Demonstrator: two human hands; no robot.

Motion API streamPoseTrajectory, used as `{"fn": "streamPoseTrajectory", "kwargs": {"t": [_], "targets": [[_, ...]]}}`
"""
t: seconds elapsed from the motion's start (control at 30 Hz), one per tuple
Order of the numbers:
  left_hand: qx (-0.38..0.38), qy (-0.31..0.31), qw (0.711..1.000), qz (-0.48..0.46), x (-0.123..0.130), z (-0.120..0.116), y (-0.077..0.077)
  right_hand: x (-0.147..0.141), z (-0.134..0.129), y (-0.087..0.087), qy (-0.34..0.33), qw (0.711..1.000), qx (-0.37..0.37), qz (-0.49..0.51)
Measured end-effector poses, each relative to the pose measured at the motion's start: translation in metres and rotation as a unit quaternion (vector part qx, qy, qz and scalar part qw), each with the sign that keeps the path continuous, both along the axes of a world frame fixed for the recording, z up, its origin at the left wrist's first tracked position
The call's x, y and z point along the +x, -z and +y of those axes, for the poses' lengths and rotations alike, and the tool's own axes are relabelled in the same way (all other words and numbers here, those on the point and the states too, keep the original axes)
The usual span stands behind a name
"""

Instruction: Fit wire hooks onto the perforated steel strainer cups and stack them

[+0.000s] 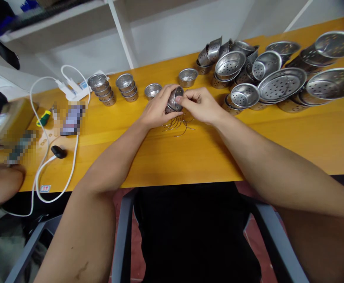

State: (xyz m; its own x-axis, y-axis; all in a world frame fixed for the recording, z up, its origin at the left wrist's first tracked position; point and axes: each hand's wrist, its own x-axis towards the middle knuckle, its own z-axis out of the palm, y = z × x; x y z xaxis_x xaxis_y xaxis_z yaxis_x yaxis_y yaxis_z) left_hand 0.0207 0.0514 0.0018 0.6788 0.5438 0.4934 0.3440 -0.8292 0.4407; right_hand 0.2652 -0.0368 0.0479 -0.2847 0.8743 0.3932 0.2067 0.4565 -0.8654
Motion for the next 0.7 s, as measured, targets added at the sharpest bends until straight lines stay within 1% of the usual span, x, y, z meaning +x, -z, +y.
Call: {"fn": "streamPoseTrajectory", "kwargs": {"t": [0.07, 0.2, 0.27, 0.37, 0.5, 0.6, 0.7], "targets": [[-0.006, 0.007, 1.000, -0.005, -0.001, 0.003, 0.001, -0.001, 0.002, 0.001, 0.009, 0.999, -0.007, 0.030], [-0.021, 0.003, 1.000, -0.023, -0.006, 0.008, 0.005, 0.002, 0.005, 0.000, 0.007, 0.992, -0.022, 0.128], [-0.022, -0.002, 0.999, -0.028, -0.008, 0.012, 0.008, 0.006, 0.005, -0.002, 0.011, 0.989, -0.033, 0.144], [-0.012, -0.005, 0.999, -0.032, -0.010, 0.018, 0.015, 0.012, 0.003, -0.004, 0.029, 0.993, -0.021, 0.113], [-0.013, -0.018, 0.998, -0.058, -0.009, 0.025, 0.022, 0.015, 0.001, 0.002, 0.047, 0.999, 0.024, -0.003], [-0.043, -0.059, 0.992, -0.102, -0.008, 0.025, 0.020, 0.015, 0.002, 0.009, 0.032, 0.998, 0.024, -0.057], [-0.081, -0.099, 0.981, -0.144, -0.006, 0.020, 0.012, 0.015, 0.004, 0.017, 0.009, 0.996, 0.020, -0.083]]}}
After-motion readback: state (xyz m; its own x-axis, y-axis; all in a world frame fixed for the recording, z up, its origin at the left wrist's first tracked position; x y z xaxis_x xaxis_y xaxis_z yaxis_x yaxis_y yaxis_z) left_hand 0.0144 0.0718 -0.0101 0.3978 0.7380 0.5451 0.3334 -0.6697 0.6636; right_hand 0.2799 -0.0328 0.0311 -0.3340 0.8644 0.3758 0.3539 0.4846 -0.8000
